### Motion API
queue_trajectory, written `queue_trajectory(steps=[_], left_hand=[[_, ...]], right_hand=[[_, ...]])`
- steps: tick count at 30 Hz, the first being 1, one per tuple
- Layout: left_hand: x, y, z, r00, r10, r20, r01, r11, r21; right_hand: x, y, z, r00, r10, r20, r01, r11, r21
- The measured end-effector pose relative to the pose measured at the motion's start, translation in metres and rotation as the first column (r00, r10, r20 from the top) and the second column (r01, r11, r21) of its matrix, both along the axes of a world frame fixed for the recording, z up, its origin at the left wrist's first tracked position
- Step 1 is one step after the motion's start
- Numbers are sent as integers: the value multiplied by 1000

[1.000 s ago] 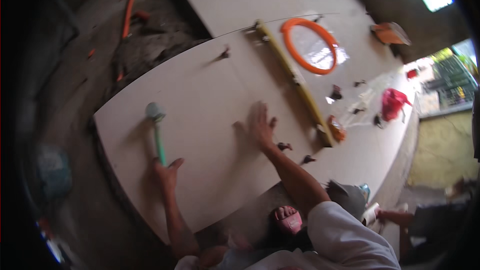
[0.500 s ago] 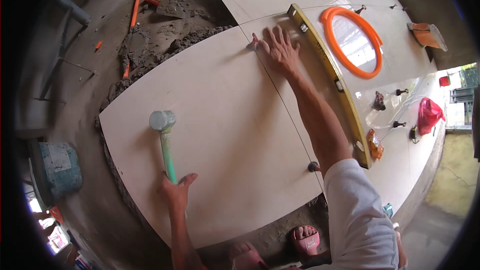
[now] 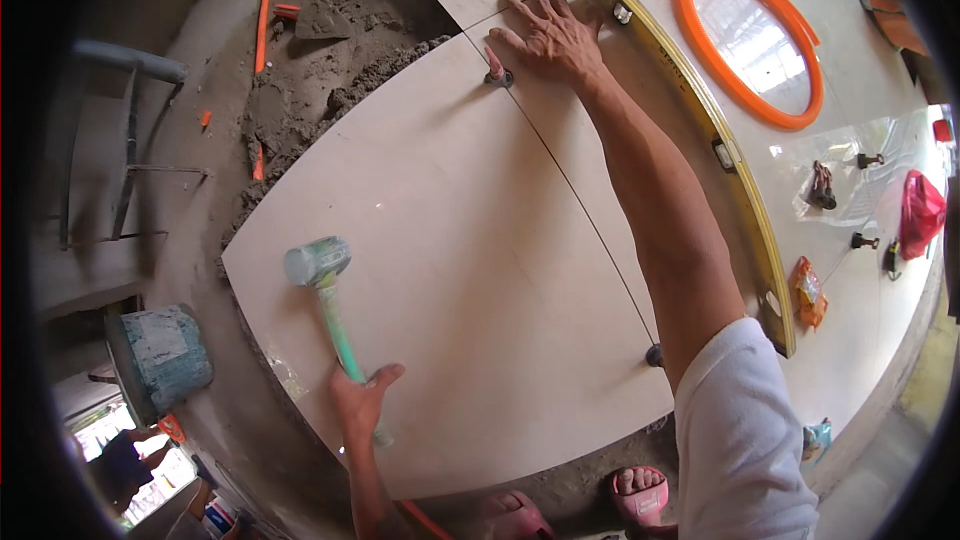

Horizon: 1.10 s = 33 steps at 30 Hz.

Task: The person installs floor tiles by inserting tile leveling clips between the tiles, positioning a tile, tapping it with a mallet, and checking alignment with a spirit level.

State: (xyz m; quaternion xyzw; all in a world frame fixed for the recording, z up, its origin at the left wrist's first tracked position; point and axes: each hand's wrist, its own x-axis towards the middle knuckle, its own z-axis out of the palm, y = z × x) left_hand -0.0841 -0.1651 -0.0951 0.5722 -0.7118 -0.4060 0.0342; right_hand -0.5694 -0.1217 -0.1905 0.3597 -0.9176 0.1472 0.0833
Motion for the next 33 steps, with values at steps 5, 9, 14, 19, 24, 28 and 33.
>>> queue_trajectory(steps=[5, 9, 14, 19, 24, 28, 33], left_hand=[[-13, 4, -4, 993, -113, 20, 114, 989, -96], [3, 21, -21, 994, -83, 77, 103, 945, -309], [18, 21, -34, 985, -42, 166, 96, 937, -336], [11, 15, -33, 937, -63, 342, 207, 892, -402], [6, 8, -33, 943, -85, 322, 186, 936, -298], [4, 6, -34, 927, -78, 367, 238, 878, -415], [5, -1, -36, 980, -93, 173, 126, 974, -191]], right_hand=[[2, 4, 2, 1000, 14, 17, -13, 999, -34], [3, 6, 2, 1000, 21, -15, -22, 996, -86], [3, 7, 1, 1000, 21, 7, -20, 996, -90], [4, 10, 13, 981, 178, 75, -173, 983, -67], [2, 9, 15, 949, 272, 161, -276, 961, 1], [-2, 2, 0, 982, 149, 114, -148, 989, -17], [-11, -9, -10, 995, 13, 100, -14, 1000, 14]])
